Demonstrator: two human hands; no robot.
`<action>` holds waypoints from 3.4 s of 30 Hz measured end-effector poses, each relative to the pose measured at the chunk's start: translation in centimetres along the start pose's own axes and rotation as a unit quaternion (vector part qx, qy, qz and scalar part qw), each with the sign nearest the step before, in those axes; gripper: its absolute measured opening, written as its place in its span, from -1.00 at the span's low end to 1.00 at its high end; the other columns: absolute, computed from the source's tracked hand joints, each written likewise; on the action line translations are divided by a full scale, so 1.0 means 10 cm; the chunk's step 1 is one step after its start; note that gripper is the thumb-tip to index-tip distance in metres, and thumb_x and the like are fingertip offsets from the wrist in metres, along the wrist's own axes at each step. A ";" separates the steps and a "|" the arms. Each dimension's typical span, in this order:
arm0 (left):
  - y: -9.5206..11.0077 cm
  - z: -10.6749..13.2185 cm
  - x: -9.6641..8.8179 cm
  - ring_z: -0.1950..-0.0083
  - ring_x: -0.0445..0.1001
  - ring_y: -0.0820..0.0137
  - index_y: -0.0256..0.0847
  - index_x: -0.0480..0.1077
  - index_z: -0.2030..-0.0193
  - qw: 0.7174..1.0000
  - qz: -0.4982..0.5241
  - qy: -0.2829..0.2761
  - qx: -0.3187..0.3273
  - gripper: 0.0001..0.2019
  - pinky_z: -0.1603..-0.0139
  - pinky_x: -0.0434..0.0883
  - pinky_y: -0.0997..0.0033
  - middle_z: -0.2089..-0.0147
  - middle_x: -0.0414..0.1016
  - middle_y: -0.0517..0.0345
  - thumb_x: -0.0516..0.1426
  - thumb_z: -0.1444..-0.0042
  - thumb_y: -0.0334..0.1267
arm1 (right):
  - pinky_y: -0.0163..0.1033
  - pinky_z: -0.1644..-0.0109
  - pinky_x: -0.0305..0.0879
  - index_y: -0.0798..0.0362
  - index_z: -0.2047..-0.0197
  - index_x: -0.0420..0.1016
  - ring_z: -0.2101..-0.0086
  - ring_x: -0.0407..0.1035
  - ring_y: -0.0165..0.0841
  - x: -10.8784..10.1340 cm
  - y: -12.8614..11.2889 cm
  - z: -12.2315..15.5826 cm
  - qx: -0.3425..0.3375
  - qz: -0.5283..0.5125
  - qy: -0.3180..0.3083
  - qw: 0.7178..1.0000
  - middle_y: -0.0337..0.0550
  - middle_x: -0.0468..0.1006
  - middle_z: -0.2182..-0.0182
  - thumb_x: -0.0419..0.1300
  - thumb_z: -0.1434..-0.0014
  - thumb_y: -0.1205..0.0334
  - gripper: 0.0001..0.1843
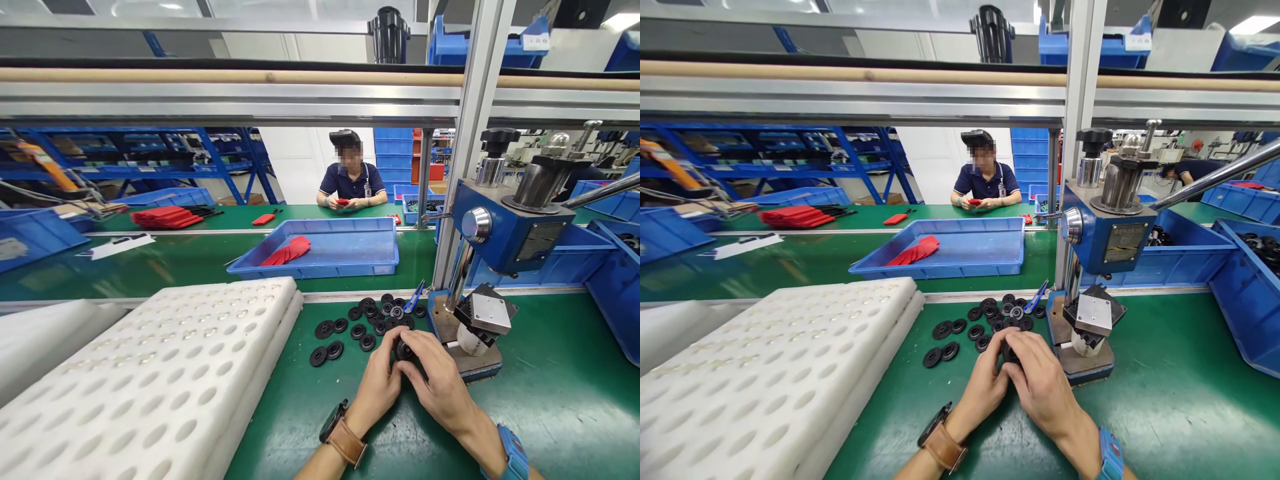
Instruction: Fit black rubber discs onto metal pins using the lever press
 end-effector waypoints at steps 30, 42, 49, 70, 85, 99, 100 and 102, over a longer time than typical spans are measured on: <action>-0.05 0.02 -0.01 -0.25 0.48 0.18 -0.16 0.27 -0.29 1.000 -0.021 0.018 0.007 -0.47 -0.26 0.42 0.09 -0.25 0.48 -0.12 0.02 -0.18 -0.52 | 0.08 -0.17 0.44 -0.04 -0.38 0.24 -0.11 0.34 -0.13 0.02 0.08 0.01 0.037 0.016 -0.005 0.999 0.03 0.48 -0.11 0.15 -0.36 0.38 -0.44; -0.01 0.00 -0.01 -0.24 0.48 0.22 -0.14 0.26 -0.28 1.000 -0.021 0.020 0.008 -0.46 -0.22 0.44 0.17 -0.24 0.47 -0.09 -0.01 -0.16 -0.55 | 0.01 -0.06 0.47 -0.02 -0.35 0.27 0.00 0.36 -0.15 -0.01 0.04 0.00 0.060 0.036 0.006 0.998 0.04 0.45 0.01 0.15 -0.37 0.31 -0.49; 0.03 0.01 -0.02 -0.20 0.49 0.22 -0.15 0.26 -0.27 1.000 -0.008 0.019 -0.006 -0.47 -0.21 0.43 0.15 -0.20 0.48 -0.09 0.01 -0.16 -0.53 | -0.06 0.03 0.48 -0.02 -0.34 0.32 0.08 0.37 -0.18 -0.02 0.04 0.01 0.065 0.053 0.020 0.996 0.00 0.42 0.11 0.16 -0.37 0.25 -0.51; 0.24 -0.11 -0.24 0.12 0.52 0.26 -0.20 0.41 -0.01 0.990 -0.082 0.035 0.106 -0.82 0.11 0.48 0.28 0.13 0.53 0.00 0.05 -0.32 -0.34 | -0.27 0.34 0.39 0.03 -0.16 0.42 0.40 0.39 -0.36 -0.15 0.13 -0.05 0.180 -0.094 -0.024 0.979 -0.17 0.50 0.33 0.15 -0.39 0.07 -0.64; 0.26 -0.05 -0.14 0.09 0.57 0.16 -0.20 0.35 0.06 0.978 -0.170 0.045 0.113 -0.84 0.10 0.54 0.18 0.18 0.53 -0.05 -0.04 -0.37 -0.31 | -0.37 0.43 0.26 -0.02 -0.03 0.37 0.43 0.28 -0.44 0.05 0.29 0.08 0.293 -0.364 -0.035 0.884 -0.23 0.43 0.31 0.21 -0.28 -0.20 -0.54; 0.12 -0.11 -0.14 0.27 0.63 0.23 -0.12 0.38 0.08 0.967 -0.177 0.095 0.159 -0.84 0.29 0.56 0.34 0.24 0.59 0.05 -0.01 -0.31 -0.31 | -0.28 0.21 0.36 0.00 0.06 0.36 0.28 0.39 -0.35 0.04 0.21 -0.02 0.266 -0.293 0.015 0.918 -0.19 0.47 0.27 0.20 -0.25 -0.27 -0.50; 0.10 -0.12 -0.15 0.27 0.63 0.24 -0.12 0.38 0.06 0.966 -0.175 0.091 0.167 -0.83 0.29 0.56 0.35 0.23 0.60 0.05 -0.01 -0.32 -0.30 | -0.30 0.23 0.35 0.01 0.06 0.36 0.30 0.38 -0.37 0.01 0.19 -0.03 0.265 -0.277 0.008 0.924 -0.20 0.47 0.29 0.21 -0.26 -0.23 -0.53; 0.05 -0.14 -0.17 0.22 0.65 0.23 -0.12 0.39 0.01 0.969 -0.159 0.072 0.173 -0.80 0.26 0.57 0.35 0.17 0.61 0.03 0.00 -0.31 -0.29 | -0.32 0.29 0.33 0.01 0.05 0.37 0.36 0.34 -0.39 -0.06 0.14 -0.07 0.254 -0.218 -0.012 0.942 -0.23 0.47 0.33 0.23 -0.28 -0.10 -0.62</action>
Point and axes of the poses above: each hand's wrist, its own z-axis away from the middle knuckle, its own x-axis out of the palm, y = z × x, the point moved 2 cm from there along -z, towards the middle knuckle
